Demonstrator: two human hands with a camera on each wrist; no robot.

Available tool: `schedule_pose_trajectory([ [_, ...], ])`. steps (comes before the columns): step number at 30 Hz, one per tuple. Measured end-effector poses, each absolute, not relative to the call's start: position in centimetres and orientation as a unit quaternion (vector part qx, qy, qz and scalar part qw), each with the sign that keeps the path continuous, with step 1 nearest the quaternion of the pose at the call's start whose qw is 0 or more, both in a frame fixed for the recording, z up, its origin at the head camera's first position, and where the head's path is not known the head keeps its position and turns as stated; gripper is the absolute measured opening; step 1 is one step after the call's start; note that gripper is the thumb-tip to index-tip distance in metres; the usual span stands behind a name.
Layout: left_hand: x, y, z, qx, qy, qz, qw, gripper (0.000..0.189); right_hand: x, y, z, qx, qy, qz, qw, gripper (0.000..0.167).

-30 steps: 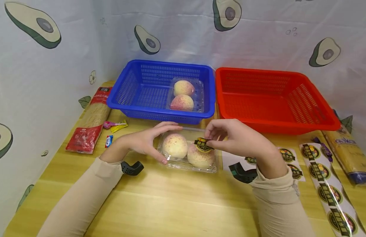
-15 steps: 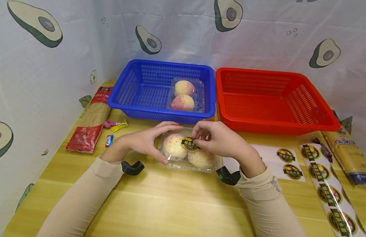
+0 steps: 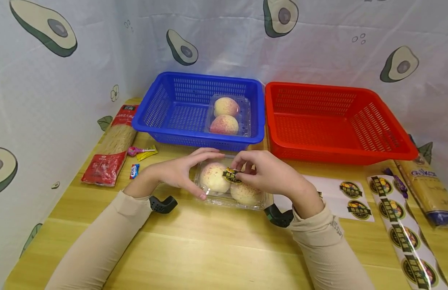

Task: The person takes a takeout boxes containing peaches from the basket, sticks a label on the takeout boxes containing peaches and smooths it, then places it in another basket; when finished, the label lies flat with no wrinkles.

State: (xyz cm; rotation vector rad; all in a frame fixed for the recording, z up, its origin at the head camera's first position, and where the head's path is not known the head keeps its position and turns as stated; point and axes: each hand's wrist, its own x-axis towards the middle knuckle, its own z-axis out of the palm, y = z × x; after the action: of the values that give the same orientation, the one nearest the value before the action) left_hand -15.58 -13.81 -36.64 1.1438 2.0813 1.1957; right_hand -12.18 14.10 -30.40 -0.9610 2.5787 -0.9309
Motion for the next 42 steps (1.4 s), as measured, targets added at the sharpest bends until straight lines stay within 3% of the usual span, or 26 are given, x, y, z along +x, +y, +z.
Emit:
schedule_pose_trajectory([
  [18,-15.6,-13.8,-36.6,0.427,0.757,0.435,0.234,0.107,-11.8,13.9,-30.3,-0.358,0.869,-0.337,0.062,0.013],
  [32,-15.7,-13.9,-36.5,0.426,0.756,0.435,0.239,0.107,-12.1,13.8,-30.7,-0.338,0.883,-0.316,0.075,0.015],
  [39,-15.6,-13.8,-36.5,0.419,0.755,0.439,0.247,0.106,-11.4,13.6,-30.3,-0.327,0.902,-0.279,0.034,0.029],
  [42,-15.6,-13.8,-36.5,0.418,0.756,0.438,0.248,0.106,-11.0,13.2,-30.0,-0.338,0.899,-0.278,0.019,0.025],
])
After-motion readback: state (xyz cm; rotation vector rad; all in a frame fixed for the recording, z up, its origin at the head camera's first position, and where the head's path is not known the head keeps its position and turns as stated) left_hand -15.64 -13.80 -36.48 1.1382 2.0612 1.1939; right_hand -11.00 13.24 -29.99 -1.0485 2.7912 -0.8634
